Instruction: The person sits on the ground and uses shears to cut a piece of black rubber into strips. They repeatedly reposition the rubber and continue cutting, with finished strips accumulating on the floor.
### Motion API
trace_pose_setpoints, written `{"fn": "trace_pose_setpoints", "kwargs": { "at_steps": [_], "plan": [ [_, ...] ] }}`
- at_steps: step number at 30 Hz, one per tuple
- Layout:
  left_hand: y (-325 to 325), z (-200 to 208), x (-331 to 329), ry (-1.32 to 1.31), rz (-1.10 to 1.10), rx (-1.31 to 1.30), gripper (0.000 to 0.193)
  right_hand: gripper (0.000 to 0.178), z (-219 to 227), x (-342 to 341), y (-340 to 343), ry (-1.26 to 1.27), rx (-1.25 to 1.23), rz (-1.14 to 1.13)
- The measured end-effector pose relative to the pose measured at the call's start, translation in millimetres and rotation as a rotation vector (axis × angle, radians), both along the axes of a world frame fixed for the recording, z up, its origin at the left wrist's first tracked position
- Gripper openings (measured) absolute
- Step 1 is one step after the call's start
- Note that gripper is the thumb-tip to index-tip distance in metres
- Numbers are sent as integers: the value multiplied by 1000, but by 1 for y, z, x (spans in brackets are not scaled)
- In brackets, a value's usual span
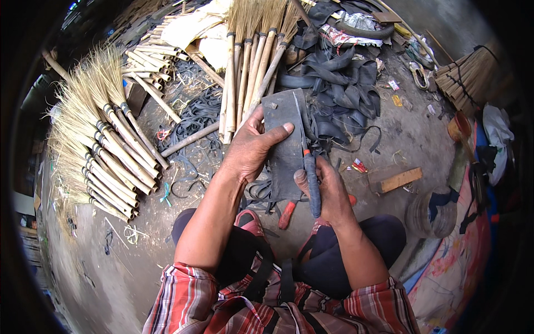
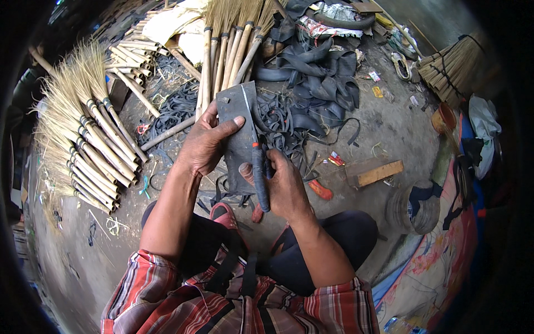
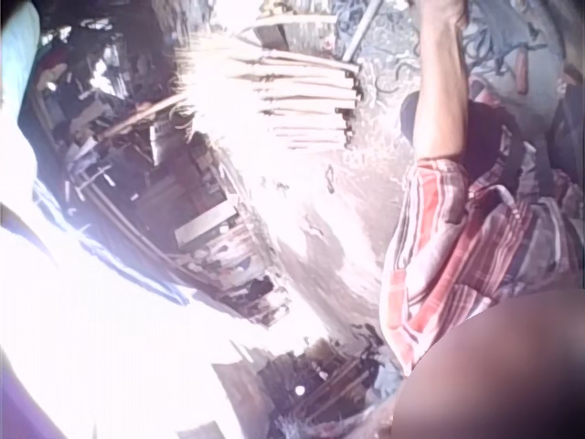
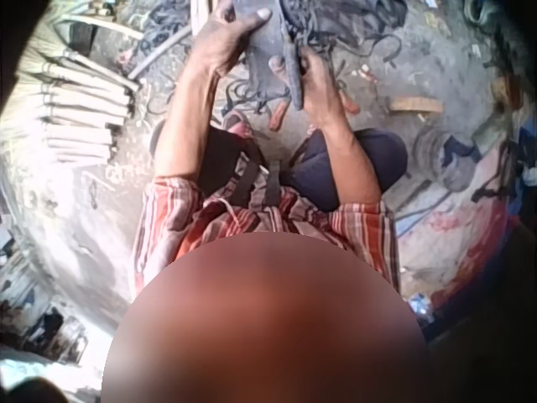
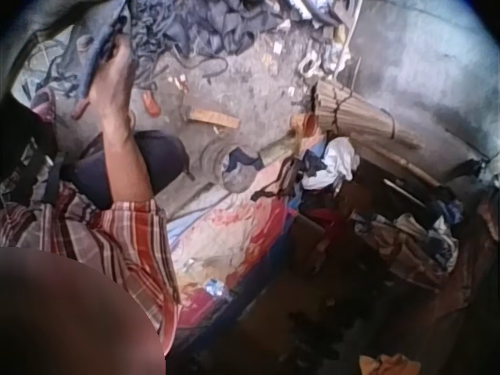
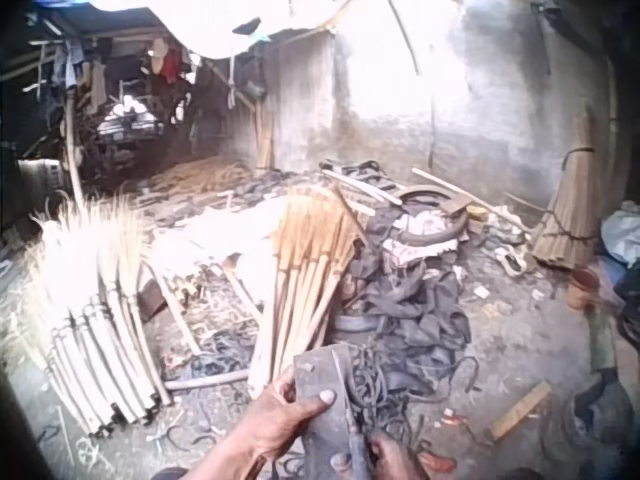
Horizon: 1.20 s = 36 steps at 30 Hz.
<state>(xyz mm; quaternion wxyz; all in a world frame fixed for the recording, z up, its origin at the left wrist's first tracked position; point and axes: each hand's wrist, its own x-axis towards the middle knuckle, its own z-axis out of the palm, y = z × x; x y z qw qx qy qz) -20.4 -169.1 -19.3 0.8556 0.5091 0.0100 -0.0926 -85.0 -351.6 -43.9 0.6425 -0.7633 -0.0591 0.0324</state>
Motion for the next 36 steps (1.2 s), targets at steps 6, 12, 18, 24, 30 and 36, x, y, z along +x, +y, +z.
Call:
{"fn": "trace_pose_setpoints", "kwargs": {
  "at_steps": [6, 12, 18, 24, 30, 36],
  "plan": [
    [8, 5, 4, 1, -59, -135, 55, 40, 8, -8, -4, 69, -30, 21],
    [7, 4, 3, -20, 22, -28, 50, 40, 9, -4, 0, -10, -230, 65],
    [-2, 5, -3, -43, 6, 54, 54, 54, 22, 1, -6, -18, -351, 14],
    [-9, 4, -3, -68, 5, 109, 54, 44, 14, 0, -12, -4, -258, 4],
    [11, 9, 6, -12, 11, -96, 46, 43, 10, -5, -10, 16, -294, 46],
    [5, 5, -2, -51, 40, 40, 58, 59, 16, -1, -6, -308, -471, -61]
  ]
}}
